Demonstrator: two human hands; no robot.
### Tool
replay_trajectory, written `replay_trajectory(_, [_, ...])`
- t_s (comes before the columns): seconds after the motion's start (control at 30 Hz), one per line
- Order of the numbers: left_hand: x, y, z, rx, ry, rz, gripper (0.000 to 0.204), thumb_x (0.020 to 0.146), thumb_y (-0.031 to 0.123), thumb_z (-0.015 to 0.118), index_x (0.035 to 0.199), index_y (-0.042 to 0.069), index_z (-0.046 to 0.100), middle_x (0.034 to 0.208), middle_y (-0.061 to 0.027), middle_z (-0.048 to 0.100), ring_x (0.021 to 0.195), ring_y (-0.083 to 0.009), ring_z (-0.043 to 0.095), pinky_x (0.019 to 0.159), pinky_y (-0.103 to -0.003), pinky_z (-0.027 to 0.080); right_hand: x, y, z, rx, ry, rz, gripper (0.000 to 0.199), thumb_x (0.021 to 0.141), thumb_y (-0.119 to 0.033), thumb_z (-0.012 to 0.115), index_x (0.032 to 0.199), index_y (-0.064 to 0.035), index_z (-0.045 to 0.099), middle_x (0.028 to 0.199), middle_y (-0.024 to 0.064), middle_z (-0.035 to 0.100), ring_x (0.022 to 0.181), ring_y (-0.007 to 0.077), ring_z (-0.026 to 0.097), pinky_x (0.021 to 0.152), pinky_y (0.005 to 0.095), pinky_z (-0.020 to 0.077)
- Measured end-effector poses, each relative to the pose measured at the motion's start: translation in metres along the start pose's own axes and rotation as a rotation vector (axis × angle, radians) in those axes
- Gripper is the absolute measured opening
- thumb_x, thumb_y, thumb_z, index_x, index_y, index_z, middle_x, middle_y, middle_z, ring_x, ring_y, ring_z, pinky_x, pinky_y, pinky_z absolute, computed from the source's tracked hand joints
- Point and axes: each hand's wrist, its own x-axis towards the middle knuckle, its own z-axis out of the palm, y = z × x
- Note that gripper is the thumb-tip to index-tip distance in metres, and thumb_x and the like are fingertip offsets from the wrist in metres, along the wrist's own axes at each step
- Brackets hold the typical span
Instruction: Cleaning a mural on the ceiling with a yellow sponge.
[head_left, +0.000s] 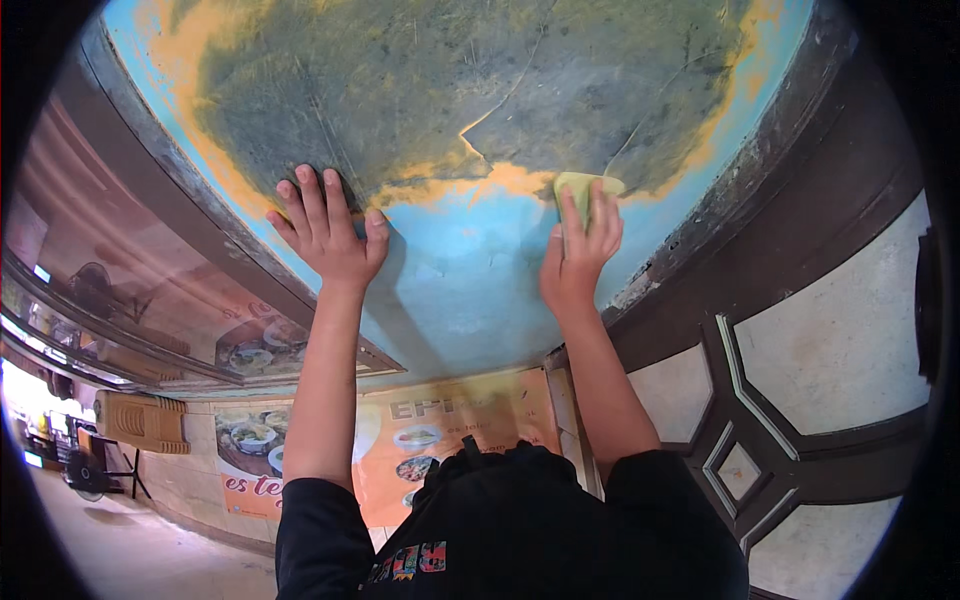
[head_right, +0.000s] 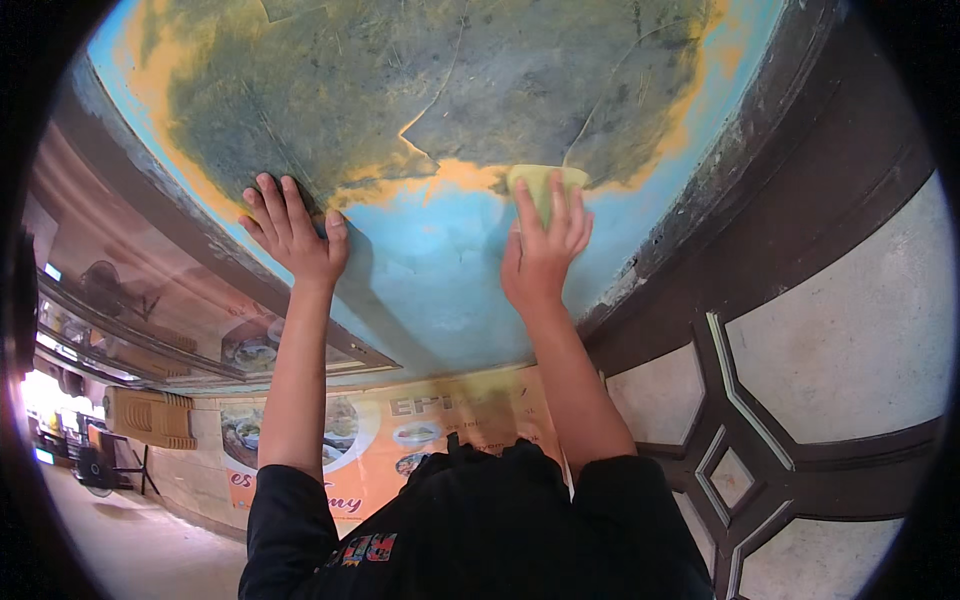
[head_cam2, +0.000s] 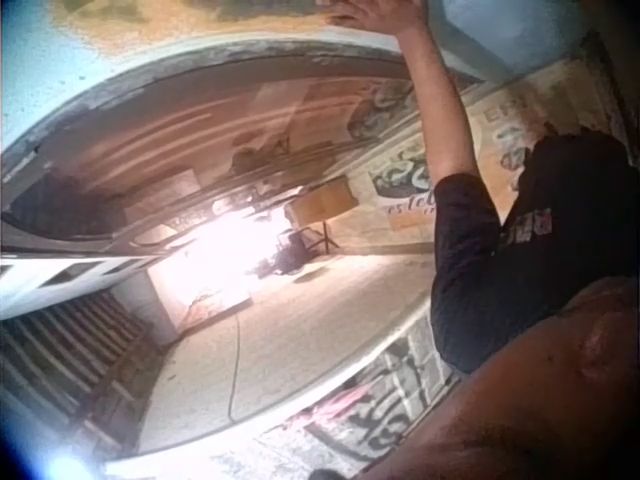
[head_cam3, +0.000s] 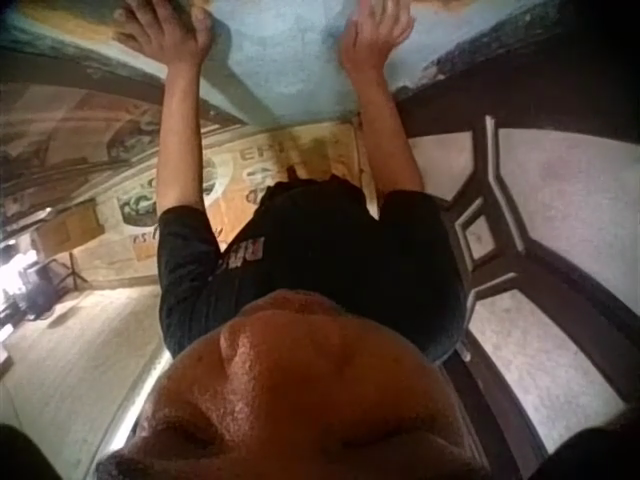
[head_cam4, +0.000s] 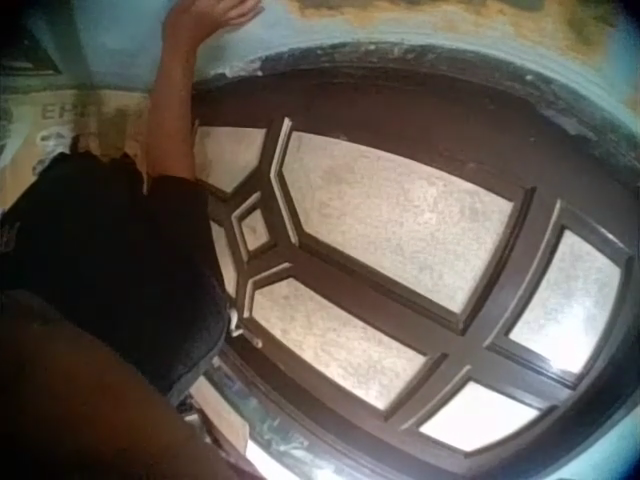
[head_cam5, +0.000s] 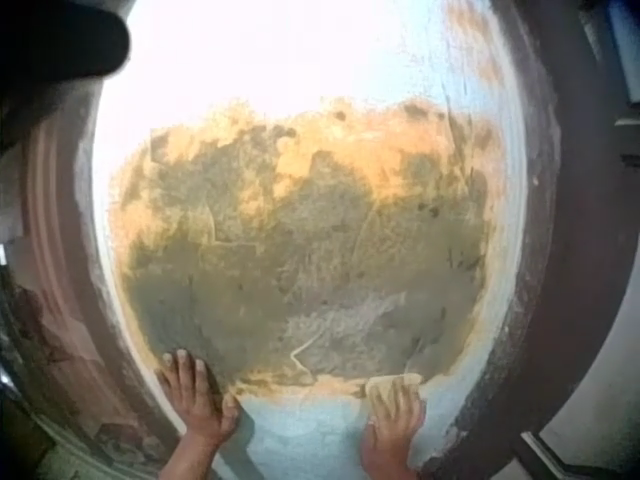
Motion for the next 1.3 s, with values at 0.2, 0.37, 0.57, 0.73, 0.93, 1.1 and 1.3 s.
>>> replay_trajectory(0.2, [-0.001, 0.002, 0.002, -0.004, 0.003, -0.006, 0.063, 0.092, 0.041, 0.039, 0.142, 0.002, 0.037, 0.15, -0.0176, 0.03, 0.143, -0.035, 0.017, 0.114, -0.05, 0.001, -0.003, 0.002, 0.003, 0.044, -0.046, -0.018, 0.046, 0.086, -0.014, 0.049, 0.132, -0.0141, 0.053, 0.148, 0.0158, 0.031, 0.137, 0.0382, 0.022, 0.109, 0.0592, 0.005])
replay_trajectory(0.37, [-0.003, 0.001, 0.003, 0.001, 0.001, -0.005, 0.064, 0.092, 0.042, 0.039, 0.142, 0.002, 0.037, 0.15, -0.0177, 0.03, 0.143, -0.0351, 0.016, 0.114, -0.05, 0.001, -0.004, 0.0, 0.008, 0.054, -0.047, -0.067, 0.048, 0.084, -0.011, 0.052, 0.132, -0.0174, 0.053, 0.148, 0.0159, 0.031, 0.137, 0.0394, 0.022, 0.109, 0.061, 0.0057])
replay_trajectory(0.57, [-0.004, 0.0, 0.006, -0.045, 0.028, -0.037, 0.062, 0.088, 0.04, 0.043, 0.141, 0.007, 0.041, 0.15, -0.0143, 0.032, 0.143, -0.0334, 0.017, 0.114, -0.051, 0.0, -0.002, -0.006, 0.016, -0.007, -0.089, -0.126, 0.051, 0.085, -0.01, 0.052, 0.135, -0.0164, 0.049, 0.15, 0.0191, 0.028, 0.138, 0.0427, 0.018, 0.109, 0.0614, 0.001])
replay_trajectory(0.73, [-0.005, -0.005, 0.004, -0.005, 0.004, -0.003, 0.064, 0.091, 0.041, 0.04, 0.142, 0.003, 0.037, 0.15, -0.0177, 0.029, 0.143, -0.0351, 0.016, 0.114, -0.05, 0.001, -0.005, -0.018, 0.03, -0.004, -0.17, -0.283, 0.054, 0.083, -0.013, 0.056, 0.136, -0.0231, 0.048, 0.152, 0.0179, 0.025, 0.139, 0.0436, 0.014, 0.106, 0.0657, -0.0038])
replay_trajectory(0.93, [-0.006, -0.009, 0.004, -0.006, 0.006, -0.002, 0.064, 0.091, 0.041, 0.041, 0.142, 0.003, 0.037, 0.15, -0.0178, 0.03, 0.143, -0.0356, 0.016, 0.114, -0.05, 0.001, 0.005, -0.038, 0.038, -0.024, -0.223, -0.402, 0.056, 0.081, -0.016, 0.06, 0.135, -0.0296, 0.05, 0.153, 0.0135, 0.024, 0.14, 0.0434, 0.014, 0.103, 0.0708, -0.0079])
replay_trajectory(1.1, [-0.007, -0.009, 0.005, -0.027, 0.027, -0.041, 0.062, 0.089, 0.043, 0.041, 0.14, 0.007, 0.042, 0.149, -0.0145, 0.033, 0.143, -0.0338, 0.018, 0.114, -0.052, 0.0, -0.001, -0.052, 0.049, -0.028, -0.195, -0.464, 0.057, 0.08, -0.017, 0.061, 0.134, -0.0324, 0.051, 0.153, 0.0108, 0.026, 0.14, 0.0416, 0.014, 0.101, 0.0724, -0.0091])
replay_trajectory(1.3, [-0.006, -0.021, -0.001, 0.007, -0.002, 0.008, 0.065, 0.09, 0.042, 0.042, 0.141, 0.002, 0.038, 0.15, -0.0175, 0.03, 0.143, -0.0351, 0.015, 0.114, -0.05, 0.0, 0.007, -0.075, 0.06, 0.017, -0.069, -0.308, 0.054, 0.079, -0.018, 0.059, 0.127, -0.0412, 0.055, 0.15, 0.0001, 0.032, 0.139, 0.0327, 0.022, 0.101, 0.0739, -0.0075])
